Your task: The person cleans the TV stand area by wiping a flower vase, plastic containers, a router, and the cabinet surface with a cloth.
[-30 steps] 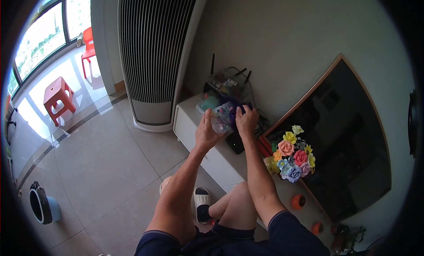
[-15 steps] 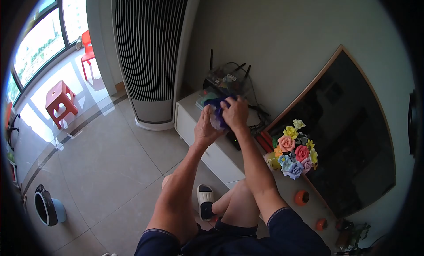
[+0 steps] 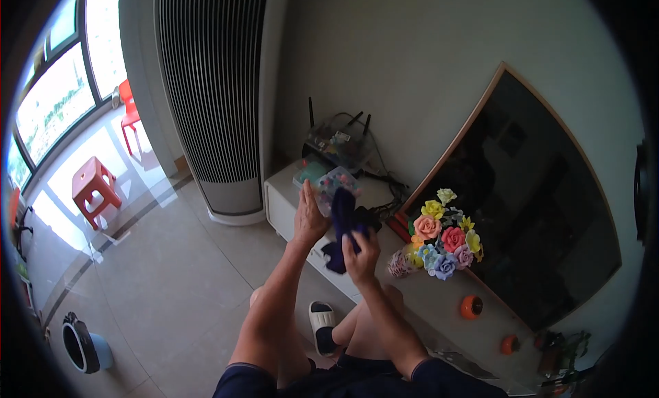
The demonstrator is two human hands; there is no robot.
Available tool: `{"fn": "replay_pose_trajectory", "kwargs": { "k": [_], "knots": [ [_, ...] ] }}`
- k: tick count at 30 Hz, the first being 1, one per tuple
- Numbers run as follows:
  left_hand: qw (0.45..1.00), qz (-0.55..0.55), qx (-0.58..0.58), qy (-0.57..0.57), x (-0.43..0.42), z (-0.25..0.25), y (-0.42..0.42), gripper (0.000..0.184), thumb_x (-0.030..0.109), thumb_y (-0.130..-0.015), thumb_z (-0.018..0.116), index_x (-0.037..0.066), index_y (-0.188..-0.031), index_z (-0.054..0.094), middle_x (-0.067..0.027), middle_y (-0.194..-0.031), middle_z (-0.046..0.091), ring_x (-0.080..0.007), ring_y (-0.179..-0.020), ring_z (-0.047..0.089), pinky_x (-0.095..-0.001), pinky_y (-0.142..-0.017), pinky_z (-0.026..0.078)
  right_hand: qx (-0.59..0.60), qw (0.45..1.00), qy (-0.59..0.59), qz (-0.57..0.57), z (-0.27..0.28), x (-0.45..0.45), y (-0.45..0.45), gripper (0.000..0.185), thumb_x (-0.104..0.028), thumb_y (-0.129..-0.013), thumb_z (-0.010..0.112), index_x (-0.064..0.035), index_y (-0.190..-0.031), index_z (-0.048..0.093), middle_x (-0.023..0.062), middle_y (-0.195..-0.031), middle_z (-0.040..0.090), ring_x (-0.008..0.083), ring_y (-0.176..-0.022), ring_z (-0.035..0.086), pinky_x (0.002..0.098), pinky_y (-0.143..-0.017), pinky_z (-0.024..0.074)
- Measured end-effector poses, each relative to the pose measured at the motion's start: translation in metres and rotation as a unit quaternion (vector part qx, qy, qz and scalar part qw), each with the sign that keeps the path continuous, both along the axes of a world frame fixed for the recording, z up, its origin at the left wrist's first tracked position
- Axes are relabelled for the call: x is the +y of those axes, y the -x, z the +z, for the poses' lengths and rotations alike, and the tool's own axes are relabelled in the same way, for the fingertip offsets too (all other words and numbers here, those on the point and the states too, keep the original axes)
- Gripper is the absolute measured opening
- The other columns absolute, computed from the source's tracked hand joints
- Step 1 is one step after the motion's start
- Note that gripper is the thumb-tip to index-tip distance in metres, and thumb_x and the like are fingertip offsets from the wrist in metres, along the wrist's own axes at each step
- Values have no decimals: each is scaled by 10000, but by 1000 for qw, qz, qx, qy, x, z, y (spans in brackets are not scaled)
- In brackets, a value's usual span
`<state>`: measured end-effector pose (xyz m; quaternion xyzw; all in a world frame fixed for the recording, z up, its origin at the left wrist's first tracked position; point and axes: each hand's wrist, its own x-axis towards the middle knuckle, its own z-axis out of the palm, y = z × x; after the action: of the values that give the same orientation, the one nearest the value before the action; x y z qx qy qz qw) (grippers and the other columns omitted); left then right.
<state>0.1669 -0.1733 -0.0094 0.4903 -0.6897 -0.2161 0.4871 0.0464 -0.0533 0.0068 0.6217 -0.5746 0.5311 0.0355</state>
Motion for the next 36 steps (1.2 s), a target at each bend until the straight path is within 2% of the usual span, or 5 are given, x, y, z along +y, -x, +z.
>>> {"fn": "replay_pose_trajectory", "kwargs": {
  "k": [7, 10, 17, 28, 36],
  "knots": [
    [981, -24, -174, 81, 17, 49, -4, 1098, 407, -638, 866, 134, -1532, 291, -324, -1564, 208, -545, -1419, 253, -559, -1145, 287, -62, 987, -123, 84, -32, 57, -15, 205, -198, -800, 750, -51, -942, 728, 204, -967, 639, 383, -892, 639, 444, -794, 522],
    [971, -17, -235, 32, 9, 62, 9, 1106, 404, -613, 876, 127, -1523, 310, -323, -1569, 200, -539, -1434, 235, -559, -1128, 314, 3, 979, -178, 101, -43, 55, -26, 254, -309, -817, 727, -113, -978, 724, 215, -1050, 632, 392, -964, 631, 469, -862, 524],
    [947, -12, -320, 0, -10, 61, 25, 965, 240, -560, 854, 97, -1408, 417, -325, -1294, 438, -509, -1116, 467, -557, -946, 460, 40, 939, -292, 179, -33, 52, -34, 293, -331, -862, 693, -81, -1012, 719, 264, -1120, 630, 394, -1039, 626, 473, -911, 522],
    [980, 22, -192, 39, 4, 39, -54, 920, 202, -566, 798, 68, -1414, 466, -221, -1259, 522, -424, -1168, 485, -517, -1009, 423, 40, 954, -257, 149, -35, 54, -29, 271, -329, -834, 719, -93, -967, 737, 224, -1027, 644, 380, -945, 655, 446, -859, 542],
    [983, 149, -110, -12, 89, -38, -192, 943, 178, -560, 795, 49, -1426, 445, -209, -1269, 514, -412, -1186, 481, -502, -1015, 424, 28, 952, -249, 175, -27, 65, -24, 256, -301, -820, 750, -91, -966, 743, 214, -999, 632, 367, -909, 648, 433, -814, 545]
  ]
}}
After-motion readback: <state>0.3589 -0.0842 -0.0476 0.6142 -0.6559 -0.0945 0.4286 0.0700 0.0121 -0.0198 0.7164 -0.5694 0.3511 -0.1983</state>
